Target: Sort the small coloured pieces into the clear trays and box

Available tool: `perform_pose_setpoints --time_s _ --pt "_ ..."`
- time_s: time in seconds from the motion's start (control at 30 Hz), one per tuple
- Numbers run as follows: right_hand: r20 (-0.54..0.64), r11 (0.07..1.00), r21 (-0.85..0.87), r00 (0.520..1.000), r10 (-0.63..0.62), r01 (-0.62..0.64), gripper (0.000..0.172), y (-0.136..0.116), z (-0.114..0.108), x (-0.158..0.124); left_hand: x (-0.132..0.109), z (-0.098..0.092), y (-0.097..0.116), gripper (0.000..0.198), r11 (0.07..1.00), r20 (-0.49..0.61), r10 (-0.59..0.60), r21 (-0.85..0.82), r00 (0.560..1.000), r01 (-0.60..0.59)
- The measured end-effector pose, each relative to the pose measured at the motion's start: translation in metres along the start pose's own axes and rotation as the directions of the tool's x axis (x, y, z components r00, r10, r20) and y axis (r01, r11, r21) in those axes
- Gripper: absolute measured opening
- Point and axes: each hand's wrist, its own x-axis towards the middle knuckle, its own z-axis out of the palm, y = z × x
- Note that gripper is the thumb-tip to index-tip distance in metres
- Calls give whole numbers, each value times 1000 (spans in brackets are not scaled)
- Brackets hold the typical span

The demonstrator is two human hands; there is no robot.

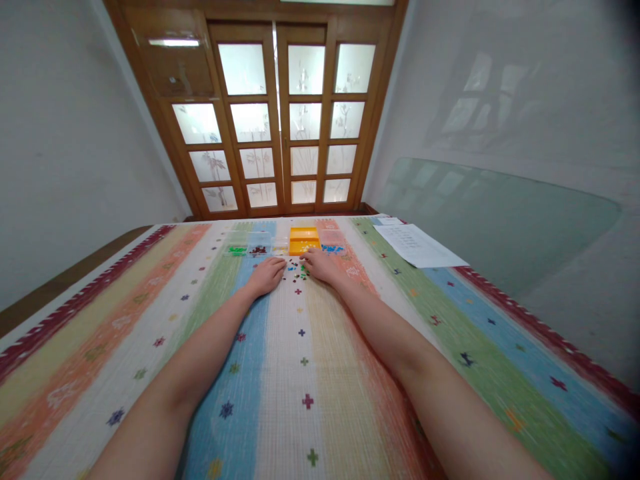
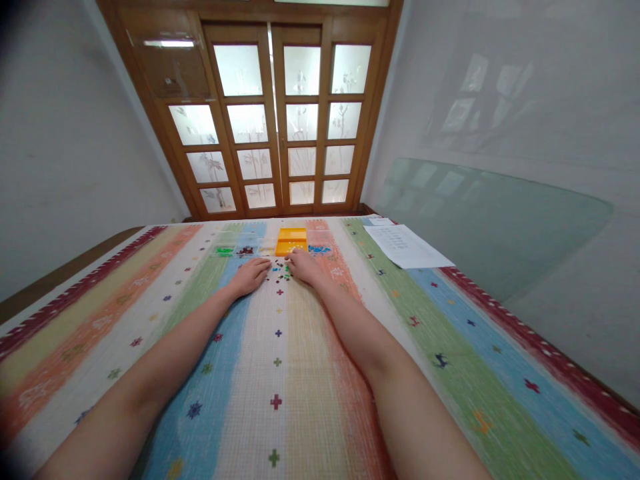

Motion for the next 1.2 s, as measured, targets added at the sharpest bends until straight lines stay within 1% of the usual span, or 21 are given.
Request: perform_pose_setpoints --time_s 0.1,0.17,0.33,0.53,0.63,0.7,0.8,0.9,1.0,1.07,1.2 --pt "14 995 -24 996 -93 93 29 -8 3 1 2 3 1 41 999 5 27 18 1000 -27" --pt "29 990 -42 991 -131 132 27 -13 3 1 2 5 1 40 999 0 31 23 1000 -31" --pt "33 984 -37 984 -173 174 26 -19 3 -1 1 5 -3 38 999 -21 -12 33 1000 12" --pt "21 974 9 974 -227 227 31 -19 16 2 1 3 -4 35 998 -60 -56 31 997 57" --pt "11 981 30 981 -194 194 33 -18 20 4 1 2 -5 33 996 -69 -85 13 994 86" --pt "-12 987 48 988 -156 156 32 -17 20 4 1 1 -4 34 996 -71 -84 -8 994 83" --pt "-38 992 51 993 -110 112 27 -13 15 3 2 1 -1 37 999 -60 -30 -42 998 27" --pt "-44 998 25 997 -60 61 25 -11 11 3 3 3 2 38 999 -26 28 -41 999 -29" --pt "-33 1000 1 999 -17 17 24 -10 9 3 3 3 4 38 1000 3 16 -18 1000 -16" --pt "-31 1000 -3 999 -10 10 22 -11 10 4 3 2 4 38 1000 14 0 -4 1000 0" --pt "-40 998 26 998 -50 51 20 -11 12 3 3 -3 4 38 1000 41 28 -14 999 -27"
